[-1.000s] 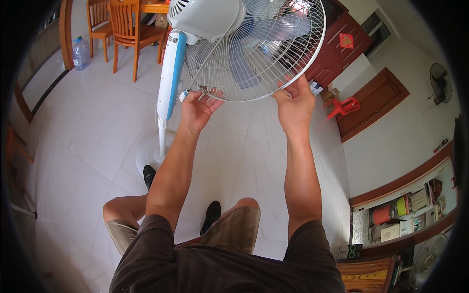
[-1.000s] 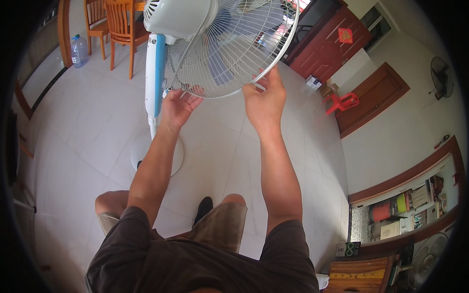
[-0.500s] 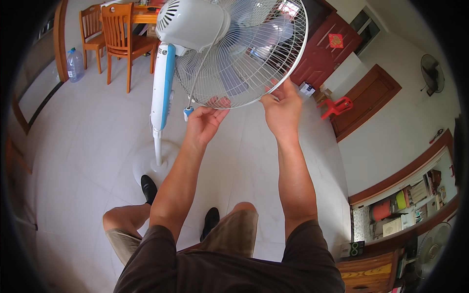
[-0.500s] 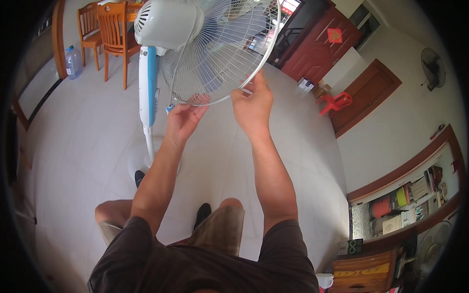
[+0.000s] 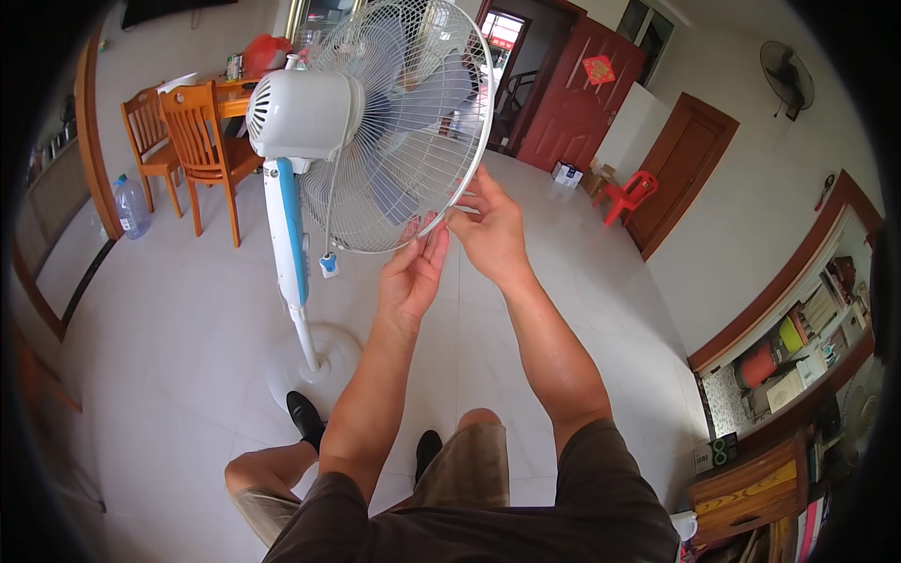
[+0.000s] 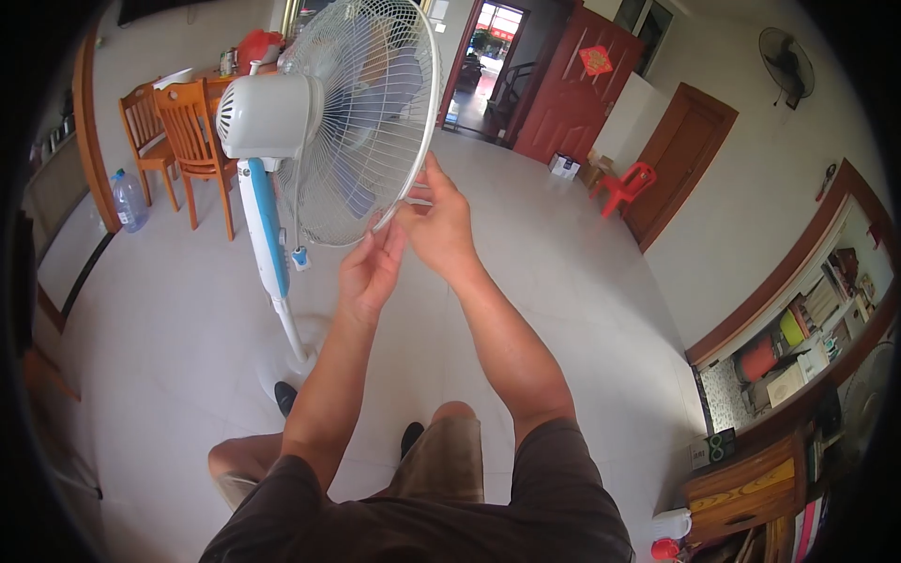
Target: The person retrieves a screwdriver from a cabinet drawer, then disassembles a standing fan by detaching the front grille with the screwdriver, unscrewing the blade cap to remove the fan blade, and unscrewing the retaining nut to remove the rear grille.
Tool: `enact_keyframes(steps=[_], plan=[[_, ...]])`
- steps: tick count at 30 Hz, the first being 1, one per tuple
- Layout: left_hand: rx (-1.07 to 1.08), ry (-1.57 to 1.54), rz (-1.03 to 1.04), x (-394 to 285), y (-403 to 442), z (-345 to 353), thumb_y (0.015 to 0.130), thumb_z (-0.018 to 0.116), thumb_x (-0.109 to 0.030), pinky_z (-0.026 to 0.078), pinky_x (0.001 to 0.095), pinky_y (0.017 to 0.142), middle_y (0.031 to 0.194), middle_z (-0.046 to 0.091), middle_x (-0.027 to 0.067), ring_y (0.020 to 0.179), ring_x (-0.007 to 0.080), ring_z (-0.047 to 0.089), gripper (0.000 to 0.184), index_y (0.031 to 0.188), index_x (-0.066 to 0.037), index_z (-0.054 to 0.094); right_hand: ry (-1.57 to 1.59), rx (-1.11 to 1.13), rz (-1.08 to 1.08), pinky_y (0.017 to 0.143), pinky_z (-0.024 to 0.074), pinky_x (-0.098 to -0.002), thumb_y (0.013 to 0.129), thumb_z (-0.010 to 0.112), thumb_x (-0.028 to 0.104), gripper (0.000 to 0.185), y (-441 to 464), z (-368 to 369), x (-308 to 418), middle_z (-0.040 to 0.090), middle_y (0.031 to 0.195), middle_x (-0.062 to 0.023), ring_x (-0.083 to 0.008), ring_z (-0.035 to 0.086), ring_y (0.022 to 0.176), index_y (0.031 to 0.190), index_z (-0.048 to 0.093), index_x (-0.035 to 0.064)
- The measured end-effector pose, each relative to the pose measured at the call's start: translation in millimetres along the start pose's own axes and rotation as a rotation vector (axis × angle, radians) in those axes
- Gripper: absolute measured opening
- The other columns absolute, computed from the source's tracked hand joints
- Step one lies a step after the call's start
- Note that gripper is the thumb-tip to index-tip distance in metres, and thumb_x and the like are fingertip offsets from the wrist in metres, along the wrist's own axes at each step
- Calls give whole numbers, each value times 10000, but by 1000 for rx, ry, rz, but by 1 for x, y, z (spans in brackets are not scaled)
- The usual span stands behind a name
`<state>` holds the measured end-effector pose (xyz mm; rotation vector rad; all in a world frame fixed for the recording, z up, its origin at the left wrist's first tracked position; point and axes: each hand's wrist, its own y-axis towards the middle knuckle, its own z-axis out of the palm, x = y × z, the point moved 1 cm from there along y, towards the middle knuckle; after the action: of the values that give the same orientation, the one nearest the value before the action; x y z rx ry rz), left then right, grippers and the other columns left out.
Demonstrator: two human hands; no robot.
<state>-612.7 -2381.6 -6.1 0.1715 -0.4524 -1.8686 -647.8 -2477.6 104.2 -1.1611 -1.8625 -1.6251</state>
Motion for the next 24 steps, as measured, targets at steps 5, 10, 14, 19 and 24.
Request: enact_keyframes(steps=[5,10,14,19,24], plan=[[-5,24,28,-1,-2,2,841,548,65,374,404,1081,1281,481,227,1229,325,457,332,1164,70,467,-12,2,-24,782,517,-289,771,599,-74,714,-2,-1,-2,554,1156,-128,-200,586,986,1414,305,19],[-45,31,38,-1,-2,7,838,536,77,378,408,1079,1252,495,237,1214,328,470,313,1141,97,462,-85,23,-13,770,522,-295,761,644,21,688,1,-6,1,560,1143,-154,-212,594,981,1380,346,-13],[-52,13,28,-1,0,6,831,527,89,378,413,1079,1232,503,245,1205,336,475,308,1131,106,457,-275,62,-139,746,519,-321,750,681,143,582,12,-23,14,593,1084,-201,-242,617,935,1245,478,-85],[-70,14,39,-2,-1,5,826,533,91,382,416,1076,1207,519,248,1192,347,484,312,1128,115,456,-432,-46,-30,739,508,-358,709,710,234,548,37,-28,22,626,1000,-221,-267,644,836,1115,553,-100],[-48,0,47,-3,-3,7,828,536,81,385,426,1072,1198,534,245,1173,353,501,300,1120,121,481,-440,-100,-99,756,505,-367,685,713,244,557,42,-29,47,624,1008,-233,-285,643,840,1099,562,-98]])
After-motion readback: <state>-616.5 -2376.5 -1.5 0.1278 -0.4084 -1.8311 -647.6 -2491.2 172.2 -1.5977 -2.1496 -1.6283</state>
